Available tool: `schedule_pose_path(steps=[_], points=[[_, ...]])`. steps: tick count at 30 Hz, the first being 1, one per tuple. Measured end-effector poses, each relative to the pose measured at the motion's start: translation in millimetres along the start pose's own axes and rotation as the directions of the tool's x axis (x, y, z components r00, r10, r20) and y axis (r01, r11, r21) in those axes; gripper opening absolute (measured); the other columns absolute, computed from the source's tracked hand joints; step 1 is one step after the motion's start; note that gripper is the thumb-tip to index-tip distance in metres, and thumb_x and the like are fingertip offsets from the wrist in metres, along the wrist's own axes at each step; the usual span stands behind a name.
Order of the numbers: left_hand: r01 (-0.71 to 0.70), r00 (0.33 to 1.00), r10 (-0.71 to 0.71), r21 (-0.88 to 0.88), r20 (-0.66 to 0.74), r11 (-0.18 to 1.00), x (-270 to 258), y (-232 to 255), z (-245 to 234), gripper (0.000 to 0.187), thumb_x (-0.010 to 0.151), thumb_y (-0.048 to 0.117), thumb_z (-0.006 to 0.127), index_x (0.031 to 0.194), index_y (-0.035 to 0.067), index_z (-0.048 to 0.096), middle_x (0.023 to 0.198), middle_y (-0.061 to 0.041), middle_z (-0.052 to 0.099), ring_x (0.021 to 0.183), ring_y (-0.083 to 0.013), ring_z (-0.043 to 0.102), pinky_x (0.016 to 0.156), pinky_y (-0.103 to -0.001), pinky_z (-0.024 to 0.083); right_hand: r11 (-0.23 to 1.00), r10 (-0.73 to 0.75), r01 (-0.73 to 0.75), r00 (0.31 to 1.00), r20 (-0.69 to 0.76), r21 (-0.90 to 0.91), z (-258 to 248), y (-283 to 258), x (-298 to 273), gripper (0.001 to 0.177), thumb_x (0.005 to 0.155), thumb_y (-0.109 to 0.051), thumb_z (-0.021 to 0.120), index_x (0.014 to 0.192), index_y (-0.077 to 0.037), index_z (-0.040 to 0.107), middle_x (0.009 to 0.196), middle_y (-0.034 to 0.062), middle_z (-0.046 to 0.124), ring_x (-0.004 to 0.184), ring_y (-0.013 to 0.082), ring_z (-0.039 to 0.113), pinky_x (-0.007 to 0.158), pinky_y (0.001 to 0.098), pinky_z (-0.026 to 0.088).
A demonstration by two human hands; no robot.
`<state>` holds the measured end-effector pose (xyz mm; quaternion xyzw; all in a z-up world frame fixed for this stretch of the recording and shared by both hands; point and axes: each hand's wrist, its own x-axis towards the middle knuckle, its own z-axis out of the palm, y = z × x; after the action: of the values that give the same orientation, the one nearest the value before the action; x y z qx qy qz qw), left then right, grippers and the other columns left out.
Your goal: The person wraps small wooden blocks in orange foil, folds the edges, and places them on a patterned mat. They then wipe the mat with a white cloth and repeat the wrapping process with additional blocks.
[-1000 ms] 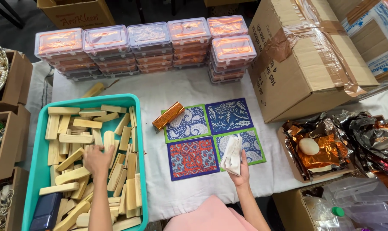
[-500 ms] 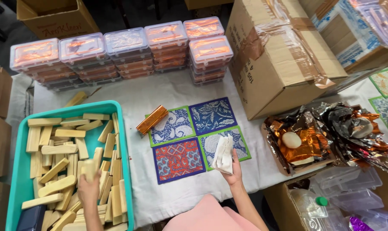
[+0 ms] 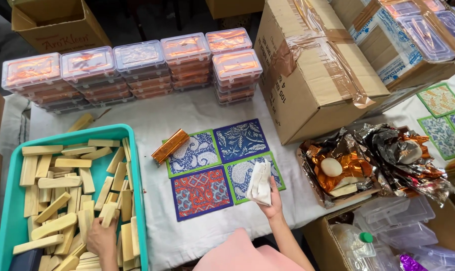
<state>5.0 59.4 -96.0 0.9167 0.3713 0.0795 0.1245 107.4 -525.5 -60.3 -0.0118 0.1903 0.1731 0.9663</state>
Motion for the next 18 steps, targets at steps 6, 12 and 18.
schedule_pose_path(steps=[6,12,18], points=[[0.000,0.988,-0.003,-0.019,-0.154,1.000,45,-1,28,0.043,0.089,0.049,0.085,0.102,0.010,0.073,0.094,-0.019,0.074,0.095,-0.0405,0.070,0.078,-0.053,0.053,0.998,0.012,-0.015,0.999,-0.035,-0.067,-1,2,4,0.045,0.098,-0.040,0.066,0.133,-0.012,0.066,0.125,0.0089,0.072,0.115,0.0290,0.068,0.103,0.0500,0.051],[0.099,0.981,-0.131,-0.211,-0.143,0.972,95,13,58,0.055,0.084,0.058,0.087,0.105,0.009,0.074,0.096,-0.020,0.073,0.087,-0.0409,0.069,0.072,-0.054,0.052,0.997,0.068,-0.069,0.997,-0.035,-0.036,4,8,9,0.045,0.097,-0.039,0.066,0.133,-0.012,0.065,0.127,0.0086,0.072,0.115,0.0285,0.068,0.101,0.0499,0.052],[0.302,0.953,-0.178,-0.738,0.245,0.603,53,60,26,0.063,0.102,0.060,0.072,0.114,-0.002,0.068,0.099,-0.022,0.074,0.085,-0.0264,0.069,0.079,-0.038,0.053,0.996,0.061,-0.063,0.998,-0.028,-0.058,-2,1,12,0.046,0.098,-0.038,0.066,0.135,-0.011,0.065,0.128,0.0092,0.071,0.116,0.0292,0.068,0.102,0.0496,0.052]])
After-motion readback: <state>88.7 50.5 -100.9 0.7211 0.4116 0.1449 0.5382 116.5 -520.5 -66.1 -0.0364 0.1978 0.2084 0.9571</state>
